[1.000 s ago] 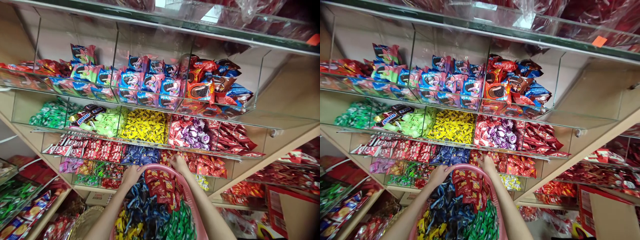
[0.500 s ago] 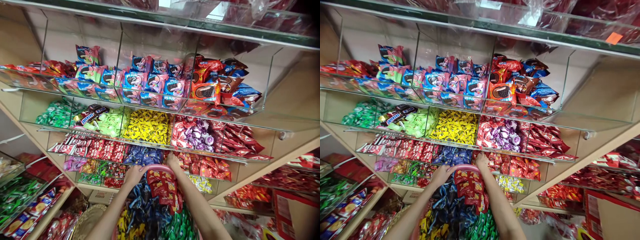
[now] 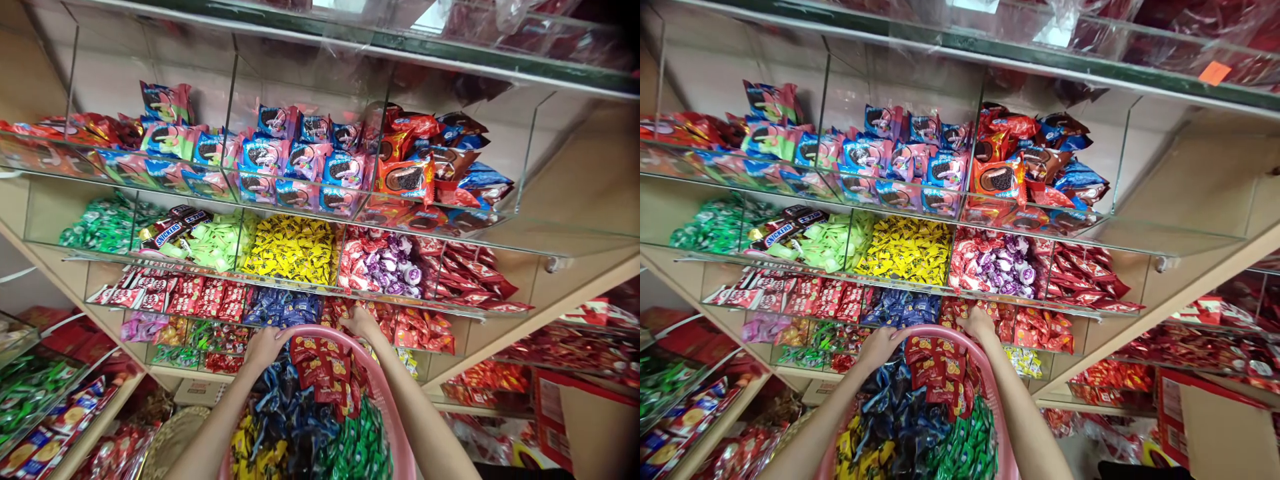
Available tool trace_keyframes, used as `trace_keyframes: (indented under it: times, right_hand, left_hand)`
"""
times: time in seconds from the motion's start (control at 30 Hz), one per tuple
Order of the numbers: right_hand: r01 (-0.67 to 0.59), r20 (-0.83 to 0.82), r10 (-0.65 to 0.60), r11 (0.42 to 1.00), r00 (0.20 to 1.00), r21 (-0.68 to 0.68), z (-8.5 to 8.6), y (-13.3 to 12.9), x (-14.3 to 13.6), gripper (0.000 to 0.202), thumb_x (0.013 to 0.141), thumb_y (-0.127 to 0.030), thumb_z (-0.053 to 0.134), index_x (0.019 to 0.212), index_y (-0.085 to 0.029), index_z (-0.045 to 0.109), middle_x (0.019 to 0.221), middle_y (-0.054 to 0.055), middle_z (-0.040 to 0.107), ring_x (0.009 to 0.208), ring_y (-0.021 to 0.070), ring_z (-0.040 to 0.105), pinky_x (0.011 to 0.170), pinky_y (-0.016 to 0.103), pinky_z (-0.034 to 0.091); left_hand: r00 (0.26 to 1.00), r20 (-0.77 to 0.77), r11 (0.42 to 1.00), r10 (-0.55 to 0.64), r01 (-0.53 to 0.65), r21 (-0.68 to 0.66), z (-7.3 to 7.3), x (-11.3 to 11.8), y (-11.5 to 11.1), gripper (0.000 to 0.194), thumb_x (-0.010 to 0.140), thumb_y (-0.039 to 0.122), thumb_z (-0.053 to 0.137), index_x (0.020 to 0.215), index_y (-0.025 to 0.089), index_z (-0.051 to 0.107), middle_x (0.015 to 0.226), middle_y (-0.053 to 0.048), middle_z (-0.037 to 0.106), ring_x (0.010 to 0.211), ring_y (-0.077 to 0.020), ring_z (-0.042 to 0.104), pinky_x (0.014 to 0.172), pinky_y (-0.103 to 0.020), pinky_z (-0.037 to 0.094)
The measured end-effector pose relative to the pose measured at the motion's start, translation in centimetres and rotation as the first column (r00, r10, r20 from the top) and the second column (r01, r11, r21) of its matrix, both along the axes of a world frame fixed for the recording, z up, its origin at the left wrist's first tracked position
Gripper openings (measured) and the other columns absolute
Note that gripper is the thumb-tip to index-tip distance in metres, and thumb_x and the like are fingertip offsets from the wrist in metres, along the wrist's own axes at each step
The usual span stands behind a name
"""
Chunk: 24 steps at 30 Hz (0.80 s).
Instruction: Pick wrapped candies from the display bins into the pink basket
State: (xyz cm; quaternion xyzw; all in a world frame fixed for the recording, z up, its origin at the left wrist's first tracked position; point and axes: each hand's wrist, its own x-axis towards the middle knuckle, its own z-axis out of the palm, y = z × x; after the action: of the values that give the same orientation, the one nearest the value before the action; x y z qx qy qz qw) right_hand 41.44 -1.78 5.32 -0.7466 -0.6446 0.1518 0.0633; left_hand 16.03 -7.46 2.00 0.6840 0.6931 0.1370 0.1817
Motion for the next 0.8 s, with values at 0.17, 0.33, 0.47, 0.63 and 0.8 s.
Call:
trace_keyframes:
  times: [0.17, 0.33, 0.47, 0.63, 0.8]
  right_hand:
    - [-0.214, -0.148, 0.251, 0.949, 0.956, 0.229, 2.0, -5.0, 1.2, 0.028, 0.077, -0.046, 0.049, 0.075, -0.018, 0.054, 0.068, 0.001, 0.058, 0.064, 0.0144, 0.053, 0.057, 0.024, 0.037]
    - [-0.415, -0.243, 0.504, 0.845, 0.829, 0.338, 2.4, -10.5, 0.7, 0.024, 0.079, -0.04, 0.051, 0.092, -0.02, 0.055, 0.09, 0.004, 0.058, 0.084, 0.0174, 0.052, 0.074, 0.028, 0.039]
    - [-0.475, -0.128, 0.523, 0.834, 0.843, 0.282, 1.1, -12.5, 0.7, 0.027, 0.08, -0.035, 0.052, 0.103, -0.022, 0.055, 0.102, 0.007, 0.056, 0.095, 0.0221, 0.049, 0.08, 0.034, 0.038]
    - [-0.492, 0.056, 0.496, 0.83, 0.867, 0.262, 0.2, -12.9, 1.2, 0.027, 0.076, -0.03, 0.057, 0.102, -0.025, 0.056, 0.106, 0.007, 0.053, 0.096, 0.0241, 0.047, 0.08, 0.036, 0.037]
    - [-0.494, 0.133, 0.476, 0.825, 0.869, 0.275, 0.0, -13.0, 1.1, 0.03, 0.073, -0.03, 0.06, 0.102, -0.026, 0.057, 0.109, 0.007, 0.05, 0.096, 0.0245, 0.046, 0.079, 0.037, 0.037]
  left_hand:
    - [1.0, -0.004, 1.0, 0.0, 0.0, -0.01, 0.1, 0.0, 0.0, 0.065, 0.075, 0.073, 0.023, 0.063, 0.021, 0.059, 0.067, -0.005, 0.063, 0.064, -0.0178, 0.058, 0.052, -0.021, 0.027]
    - [1.0, -0.007, 1.0, 0.01, -0.01, -0.012, 0.0, 0.0, 0.0, 0.066, 0.076, 0.072, 0.02, 0.063, 0.02, 0.059, 0.067, -0.006, 0.063, 0.062, -0.0176, 0.058, 0.051, -0.022, 0.025]
    - [1.0, -0.026, 1.0, -0.01, 0.01, 0.0, 0.0, 0.0, 0.1, 0.065, 0.077, 0.071, 0.02, 0.061, 0.02, 0.057, 0.067, -0.005, 0.063, 0.062, -0.0176, 0.058, 0.05, -0.022, 0.024]
    - [1.0, -0.026, 1.0, -0.01, 0.009, -0.01, -0.2, -0.1, 0.2, 0.061, 0.078, 0.069, 0.023, 0.062, 0.02, 0.057, 0.069, -0.005, 0.064, 0.063, -0.0172, 0.058, 0.05, -0.022, 0.023]
    - [1.0, -0.021, 1.0, -0.008, 0.008, -0.012, -0.1, 0.0, 0.2, 0.06, 0.078, 0.069, 0.025, 0.061, 0.02, 0.057, 0.067, -0.005, 0.063, 0.064, -0.0176, 0.059, 0.051, -0.023, 0.024]
